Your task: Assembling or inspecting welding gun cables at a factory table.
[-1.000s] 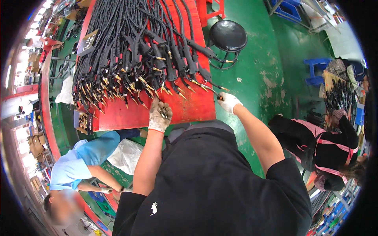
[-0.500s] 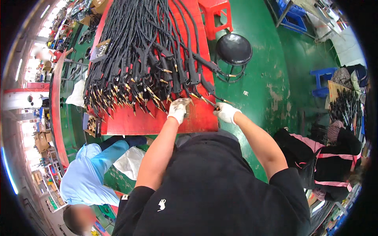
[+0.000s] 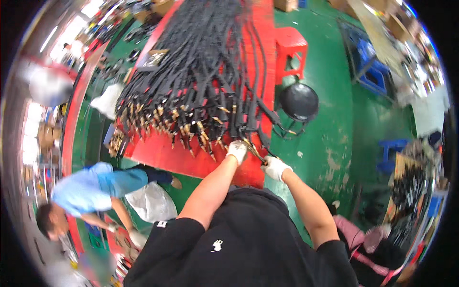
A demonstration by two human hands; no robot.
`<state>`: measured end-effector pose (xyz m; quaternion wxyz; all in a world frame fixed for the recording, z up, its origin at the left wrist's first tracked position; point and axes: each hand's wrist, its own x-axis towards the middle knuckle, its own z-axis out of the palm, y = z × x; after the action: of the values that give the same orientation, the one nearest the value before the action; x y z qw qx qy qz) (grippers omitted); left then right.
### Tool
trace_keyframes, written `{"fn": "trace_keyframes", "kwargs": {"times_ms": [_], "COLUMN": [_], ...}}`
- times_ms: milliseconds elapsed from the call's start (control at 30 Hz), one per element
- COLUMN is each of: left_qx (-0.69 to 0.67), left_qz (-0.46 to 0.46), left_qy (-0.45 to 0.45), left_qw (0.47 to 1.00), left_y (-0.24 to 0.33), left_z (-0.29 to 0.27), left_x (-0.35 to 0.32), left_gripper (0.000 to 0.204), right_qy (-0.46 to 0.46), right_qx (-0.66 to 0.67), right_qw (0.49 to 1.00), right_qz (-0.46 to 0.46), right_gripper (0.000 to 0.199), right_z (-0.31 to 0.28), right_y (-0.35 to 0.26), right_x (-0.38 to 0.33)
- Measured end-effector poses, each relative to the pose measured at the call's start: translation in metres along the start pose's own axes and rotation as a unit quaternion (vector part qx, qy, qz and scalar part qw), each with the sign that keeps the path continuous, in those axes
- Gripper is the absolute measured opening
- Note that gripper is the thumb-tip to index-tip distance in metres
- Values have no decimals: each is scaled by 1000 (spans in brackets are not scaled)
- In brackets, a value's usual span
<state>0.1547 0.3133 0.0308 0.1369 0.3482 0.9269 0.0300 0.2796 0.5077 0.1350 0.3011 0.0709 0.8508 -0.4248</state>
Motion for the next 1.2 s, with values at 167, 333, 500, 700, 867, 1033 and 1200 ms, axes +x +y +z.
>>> {"fn": "trace_keyframes", "kwargs": {"times_ms": [167,333,500,700,867,1033,1200], "left_qx": [39,-333,-382,-889,-825,-643,-669], "left_qz": [-65,-408,-433,-171,-157,-360,-428], "left_qy": [-7,97,112,176,230,120,341], "left_qw": [997,845,809,386,492,665,503], "left_y": [42,7,26,-4,-13,-30,-30], "left_z": [-6,-38,-30,29,35,-29,-7], "left_x": [21,-5,-26,-69,-157,-262,-299], "left_gripper": [32,36,44,24,28,35,37], "right_qy": [11,-78,-36,-63,-182,-321,-368], "right_qx": [116,272,417,342,228,148,60], "right_qw": [992,958,903,937,957,932,927], "right_qz": [54,41,96,7,5,-84,-42], "right_gripper": [23,14,12,10,11,22,21], "right_z": [10,6,-14,20,86,139,164], "right_y": [8,25,56,-5,-72,-74,-121], "right_x": [-12,-94,-80,-31,-12,18,18]}}
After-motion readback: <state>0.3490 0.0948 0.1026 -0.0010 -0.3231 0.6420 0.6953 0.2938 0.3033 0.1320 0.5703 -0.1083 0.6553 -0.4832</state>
